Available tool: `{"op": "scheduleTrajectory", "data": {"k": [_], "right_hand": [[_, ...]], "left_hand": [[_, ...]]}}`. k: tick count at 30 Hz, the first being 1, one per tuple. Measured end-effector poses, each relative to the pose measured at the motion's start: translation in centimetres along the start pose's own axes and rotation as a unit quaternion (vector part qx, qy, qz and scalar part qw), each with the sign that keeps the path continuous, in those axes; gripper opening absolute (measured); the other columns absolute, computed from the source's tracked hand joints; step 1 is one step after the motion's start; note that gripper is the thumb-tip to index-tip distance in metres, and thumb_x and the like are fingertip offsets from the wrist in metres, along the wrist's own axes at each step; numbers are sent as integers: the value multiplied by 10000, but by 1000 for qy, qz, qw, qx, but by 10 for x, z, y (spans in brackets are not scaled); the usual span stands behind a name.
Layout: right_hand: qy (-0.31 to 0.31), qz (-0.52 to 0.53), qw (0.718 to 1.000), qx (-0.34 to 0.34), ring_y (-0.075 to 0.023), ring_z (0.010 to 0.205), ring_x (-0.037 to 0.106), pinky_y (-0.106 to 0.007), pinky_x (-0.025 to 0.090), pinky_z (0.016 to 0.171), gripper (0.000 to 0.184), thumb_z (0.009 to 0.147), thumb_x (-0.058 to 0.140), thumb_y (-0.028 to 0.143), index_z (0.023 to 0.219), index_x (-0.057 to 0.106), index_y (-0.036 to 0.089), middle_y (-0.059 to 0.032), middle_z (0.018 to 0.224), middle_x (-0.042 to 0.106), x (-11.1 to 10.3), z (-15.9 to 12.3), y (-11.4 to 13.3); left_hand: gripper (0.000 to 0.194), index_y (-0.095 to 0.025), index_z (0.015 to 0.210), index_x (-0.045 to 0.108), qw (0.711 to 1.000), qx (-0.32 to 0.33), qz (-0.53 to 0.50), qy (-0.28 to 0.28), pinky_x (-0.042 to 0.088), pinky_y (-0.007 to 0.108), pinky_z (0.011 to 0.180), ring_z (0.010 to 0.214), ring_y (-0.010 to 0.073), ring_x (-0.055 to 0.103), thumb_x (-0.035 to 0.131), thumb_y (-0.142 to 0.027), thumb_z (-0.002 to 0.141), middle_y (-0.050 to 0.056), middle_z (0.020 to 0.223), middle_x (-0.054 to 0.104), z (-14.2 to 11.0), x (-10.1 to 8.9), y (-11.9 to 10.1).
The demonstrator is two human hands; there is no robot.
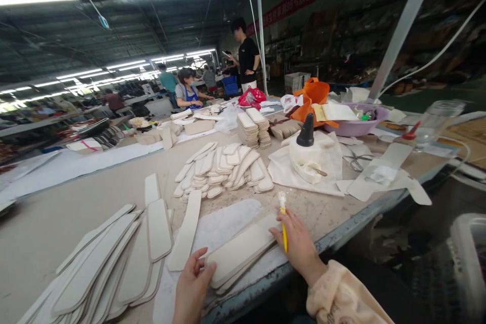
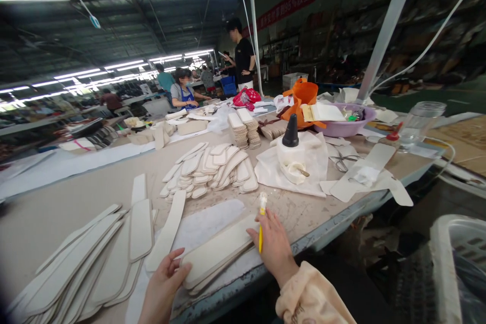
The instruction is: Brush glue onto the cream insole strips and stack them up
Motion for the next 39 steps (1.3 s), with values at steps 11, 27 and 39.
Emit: {"op": "scheduleTrajectory", "data": {"k": [11,27,39], "right_hand": [[-14,258,964,-65,-232,1231,499,-422,426,1011,276,863,575,278,1078,403,255,-109,1315,539,-29,4,36],[-39,398,914,72,-143,744,626,-180,517,644,282,777,684,346,847,431,243,4,807,603,-14,-10,51],[-43,405,909,86,-163,757,621,-213,520,645,276,756,702,336,846,462,232,-17,836,615,-13,-13,50]], "left_hand": [[510,-190,1130,540,963,101,-245,47,467,234,676,736,125,599,748,-283,674,26,855,662,-30,30,-94],[395,-159,1065,611,927,100,-350,90,472,240,638,647,128,629,736,-249,701,16,788,704,-43,83,-124],[264,-152,940,633,919,82,-379,75,493,248,666,698,148,667,729,-232,707,37,799,729,-37,86,-118]]}}
Point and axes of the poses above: each hand's wrist, its own z-axis towards the middle knuckle, its own x-axis out of the palm, y = z × x, the point moved 3 cm from there along z, towards the middle knuckle
